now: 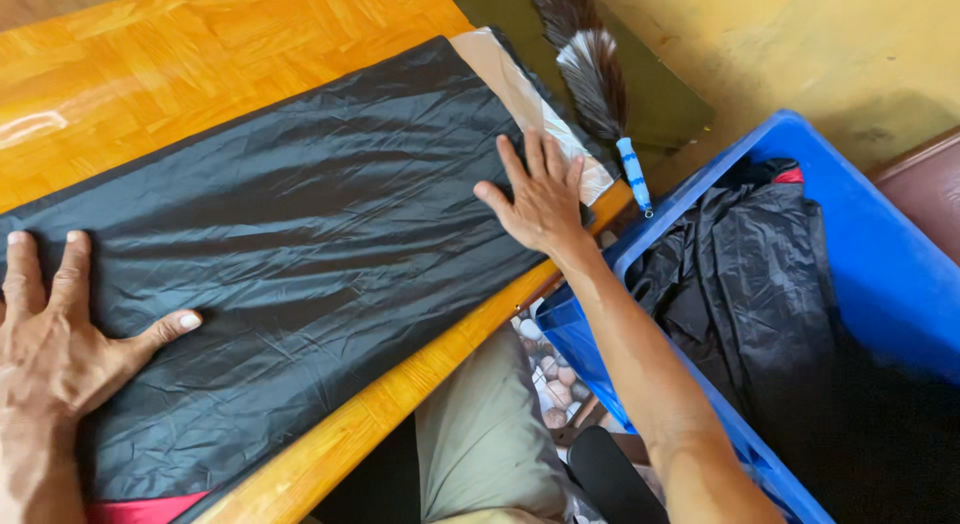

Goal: The person folds a black and red garment on a wooden table, uses a duster to clean a black fabric item, and places the items into storage containers.

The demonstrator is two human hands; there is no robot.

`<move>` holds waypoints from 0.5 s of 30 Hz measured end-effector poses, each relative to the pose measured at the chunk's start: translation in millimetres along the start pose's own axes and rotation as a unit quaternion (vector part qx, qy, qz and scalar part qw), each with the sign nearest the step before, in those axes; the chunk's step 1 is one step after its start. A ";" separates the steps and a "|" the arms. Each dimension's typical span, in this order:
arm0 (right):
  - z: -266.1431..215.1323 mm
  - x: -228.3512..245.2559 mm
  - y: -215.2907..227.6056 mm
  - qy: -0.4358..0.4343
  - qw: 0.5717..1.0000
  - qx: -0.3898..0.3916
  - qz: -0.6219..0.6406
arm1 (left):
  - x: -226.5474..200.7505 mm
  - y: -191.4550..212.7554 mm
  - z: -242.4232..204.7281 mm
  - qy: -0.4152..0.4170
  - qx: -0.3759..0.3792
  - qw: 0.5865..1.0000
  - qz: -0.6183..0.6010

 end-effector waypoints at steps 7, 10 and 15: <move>4.9 -16.6 5.5 -0.175 0.982 -0.008 0.069 | -38.9 28.4 -8.6 0.117 0.084 0.986 0.081; 11.9 -30.6 -2.2 -0.259 0.961 0.039 0.085 | -25.8 21.3 -7.4 0.118 0.085 0.985 0.090; 9.2 -15.3 17.3 -0.277 0.957 0.035 0.079 | -0.1 10.7 -9.2 0.007 0.010 0.998 0.067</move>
Point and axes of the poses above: each hand's wrist, its own z-axis towards the middle knuckle, its own y-axis out of the back of the hand, x = y × z, the point moved 3 cm from there along z, towards the middle knuckle, and after that the axes turned 10 degrees about -z, right-handed, at the moved point
